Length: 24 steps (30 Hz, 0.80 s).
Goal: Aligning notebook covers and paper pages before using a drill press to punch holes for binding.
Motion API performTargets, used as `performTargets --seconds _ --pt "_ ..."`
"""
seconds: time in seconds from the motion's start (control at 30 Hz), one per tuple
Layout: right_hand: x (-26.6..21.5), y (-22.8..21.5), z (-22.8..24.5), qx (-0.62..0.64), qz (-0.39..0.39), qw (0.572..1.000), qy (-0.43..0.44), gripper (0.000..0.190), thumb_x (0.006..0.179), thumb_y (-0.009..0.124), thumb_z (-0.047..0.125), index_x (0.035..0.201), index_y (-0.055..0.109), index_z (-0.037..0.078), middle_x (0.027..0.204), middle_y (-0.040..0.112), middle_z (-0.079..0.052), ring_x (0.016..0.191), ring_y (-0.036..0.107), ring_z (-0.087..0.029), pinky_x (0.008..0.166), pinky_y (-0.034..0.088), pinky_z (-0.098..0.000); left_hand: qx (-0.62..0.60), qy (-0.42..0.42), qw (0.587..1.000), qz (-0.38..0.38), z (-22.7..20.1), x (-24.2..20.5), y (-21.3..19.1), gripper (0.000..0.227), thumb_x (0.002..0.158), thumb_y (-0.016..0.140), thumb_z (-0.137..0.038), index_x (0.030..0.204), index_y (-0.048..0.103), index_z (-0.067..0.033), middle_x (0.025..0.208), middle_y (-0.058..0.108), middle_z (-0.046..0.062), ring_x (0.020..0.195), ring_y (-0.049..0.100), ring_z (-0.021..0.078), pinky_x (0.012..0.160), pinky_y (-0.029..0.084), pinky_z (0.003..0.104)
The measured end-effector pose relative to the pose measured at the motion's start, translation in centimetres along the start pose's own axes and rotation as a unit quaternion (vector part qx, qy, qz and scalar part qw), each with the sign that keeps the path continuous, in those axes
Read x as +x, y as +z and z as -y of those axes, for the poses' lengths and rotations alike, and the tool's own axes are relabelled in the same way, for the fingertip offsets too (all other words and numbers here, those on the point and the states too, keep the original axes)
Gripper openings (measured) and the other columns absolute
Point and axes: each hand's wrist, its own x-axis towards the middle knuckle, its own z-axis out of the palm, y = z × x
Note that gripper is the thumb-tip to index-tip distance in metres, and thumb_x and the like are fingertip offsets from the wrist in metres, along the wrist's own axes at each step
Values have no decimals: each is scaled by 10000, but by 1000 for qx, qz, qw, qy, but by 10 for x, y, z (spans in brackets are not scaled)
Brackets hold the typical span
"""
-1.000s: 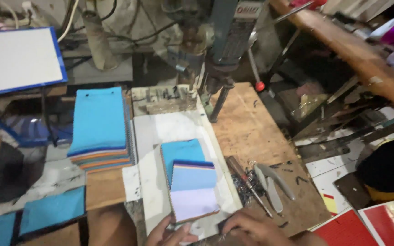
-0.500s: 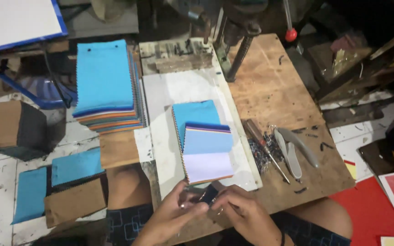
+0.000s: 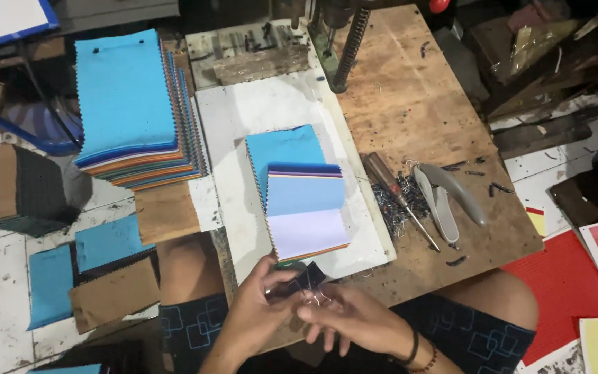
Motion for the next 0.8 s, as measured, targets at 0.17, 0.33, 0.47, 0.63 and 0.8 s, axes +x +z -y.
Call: performTargets --seconds 0.17,0.33,0.47,0.63,0.8 --pt "1 -7 -7 80 54 995 -32 477 973 494 425 1091 725 25 881 785 -150 592 675 -180 446 565 -250 30 36 999 21 19 13 -12 873 760 864 -323 1511 442 -180 1397 732 9 1346 667 110 1081 535 273" --pt "1 -3 6 5 -3 1000 1 658 833 449 641 1047 656 54 826 805 -99 541 669 -144 401 526 -211 45 21 999 24 -1 3 -7 934 743 876 -333 1522 394 -154 1407 715 -7 1233 686 134 1023 567 305" --pt "3 1 7 -33 -2 999 29 618 852 496 622 995 703 57 731 770 -72 479 632 -129 413 508 -202 42 50 996 55 5 5 -10 1017 734 856 -406 1543 323 -96 1483 653 48 1444 555 259 1166 512 411" --pt "7 -5 -21 27 22 996 -84 536 947 474 548 926 687 56 706 756 -66 471 612 -112 449 506 -197 40 -11 995 86 -28 -10 -28 851 741 698 -508 1489 476 -168 1422 697 -2 1184 765 187 994 622 312" --pt "8 0 -32 75 21 989 -130 489 973 561 479 839 706 32 604 702 -80 419 578 -111 400 471 -185 102 -12 995 -12 -57 -11 -28 580 932 435 -642 774 689 -146 737 705 -11 637 584 126 706 435 291"
